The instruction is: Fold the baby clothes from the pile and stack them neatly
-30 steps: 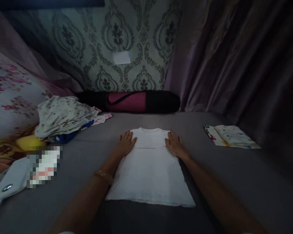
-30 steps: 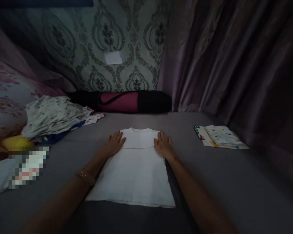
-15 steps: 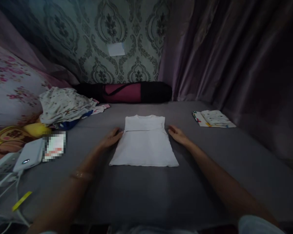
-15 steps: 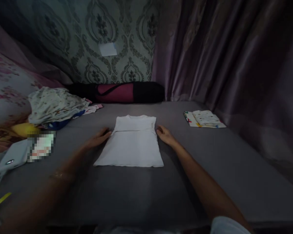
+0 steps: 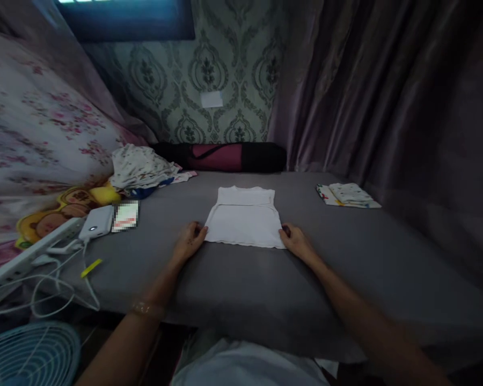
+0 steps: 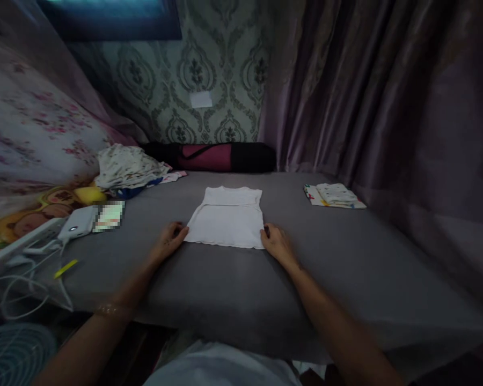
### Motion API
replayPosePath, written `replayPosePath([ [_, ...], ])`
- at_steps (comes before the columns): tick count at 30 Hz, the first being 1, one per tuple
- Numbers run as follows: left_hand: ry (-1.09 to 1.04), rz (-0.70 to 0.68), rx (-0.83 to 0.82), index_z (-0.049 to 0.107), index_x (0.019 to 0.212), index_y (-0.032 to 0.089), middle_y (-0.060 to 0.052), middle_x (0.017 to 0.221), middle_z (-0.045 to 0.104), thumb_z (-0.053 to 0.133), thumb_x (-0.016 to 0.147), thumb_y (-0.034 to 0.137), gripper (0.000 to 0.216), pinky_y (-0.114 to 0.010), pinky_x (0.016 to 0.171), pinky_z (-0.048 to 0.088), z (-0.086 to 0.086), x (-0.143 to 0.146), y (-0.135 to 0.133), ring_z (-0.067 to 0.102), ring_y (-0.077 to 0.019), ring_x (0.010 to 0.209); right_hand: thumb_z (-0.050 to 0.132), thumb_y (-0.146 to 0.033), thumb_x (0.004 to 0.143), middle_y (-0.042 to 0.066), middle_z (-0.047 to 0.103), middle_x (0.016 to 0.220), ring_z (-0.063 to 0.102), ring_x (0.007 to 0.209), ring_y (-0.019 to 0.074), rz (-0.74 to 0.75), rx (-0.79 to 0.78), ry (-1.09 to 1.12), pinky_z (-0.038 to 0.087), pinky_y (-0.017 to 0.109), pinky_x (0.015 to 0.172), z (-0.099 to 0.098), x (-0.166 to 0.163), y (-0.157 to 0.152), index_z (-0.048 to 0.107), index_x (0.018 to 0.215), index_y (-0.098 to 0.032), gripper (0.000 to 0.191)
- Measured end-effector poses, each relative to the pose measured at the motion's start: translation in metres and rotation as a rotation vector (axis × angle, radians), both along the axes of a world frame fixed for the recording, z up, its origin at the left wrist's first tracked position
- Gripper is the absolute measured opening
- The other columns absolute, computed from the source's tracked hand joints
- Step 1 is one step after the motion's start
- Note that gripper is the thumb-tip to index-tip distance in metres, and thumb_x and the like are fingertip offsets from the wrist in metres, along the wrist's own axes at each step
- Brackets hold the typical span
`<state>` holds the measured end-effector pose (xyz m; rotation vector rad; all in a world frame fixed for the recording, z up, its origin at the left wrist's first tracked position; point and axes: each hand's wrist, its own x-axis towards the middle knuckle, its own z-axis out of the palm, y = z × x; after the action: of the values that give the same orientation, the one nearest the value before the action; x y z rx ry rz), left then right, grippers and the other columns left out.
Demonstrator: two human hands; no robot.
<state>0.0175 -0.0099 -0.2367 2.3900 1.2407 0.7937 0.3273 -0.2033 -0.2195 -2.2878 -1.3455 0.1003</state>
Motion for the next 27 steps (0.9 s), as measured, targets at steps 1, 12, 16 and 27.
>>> replayPosePath([
  [1,0.004,-0.002,-0.007,0.055,0.081,0.02,-0.01,0.097,0.064,0.043,0.084,0.053,0.035,-0.038,0.086,0.047,0.0,0.0,0.001,0.061,-0.0241,0.094,0.046,-0.033,0.088,0.008,0.068,0.091,0.061,0.08,0.0191,0.011,0.037,-0.027,0.043,0.027,0.07,-0.002,-0.001,-0.002,0.062,0.113,-0.016,0.034],
  [12,-0.205,-0.16,0.022,0.064,0.102,0.019,-0.009,0.109,0.067,0.048,0.082,0.036,0.031,-0.038,0.094,0.046,0.001,0.0,-0.002,0.061,-0.023,0.103,0.043,-0.027,0.087,0.01,0.057,0.1,0.058,0.089,0.02,0.28,0.346,-0.078,0.047,0.033,0.084,-0.011,0.0,-0.005,0.06,0.116,-0.016,0.036],
  [16,-0.212,-0.21,-0.011,0.066,0.101,0.018,-0.009,0.111,0.067,0.049,0.085,0.044,0.035,-0.037,0.095,0.046,0.006,0.0,-0.011,0.061,-0.0226,0.104,0.042,-0.025,0.089,0.01,0.06,0.103,0.058,0.096,0.02,0.364,0.352,-0.047,0.046,0.034,0.09,-0.009,0.0,-0.007,0.061,0.113,-0.017,0.031],
  [27,-0.194,-0.4,0.01,0.066,0.106,0.02,-0.011,0.124,0.06,0.068,0.075,0.052,0.044,-0.041,0.104,0.041,0.006,-0.004,-0.02,0.055,-0.0231,0.117,0.043,-0.033,0.092,0.01,0.061,0.099,0.059,0.093,0.021,0.423,0.348,-0.021,0.047,0.036,0.087,-0.001,-0.003,-0.012,0.063,0.1,-0.019,0.026],
])
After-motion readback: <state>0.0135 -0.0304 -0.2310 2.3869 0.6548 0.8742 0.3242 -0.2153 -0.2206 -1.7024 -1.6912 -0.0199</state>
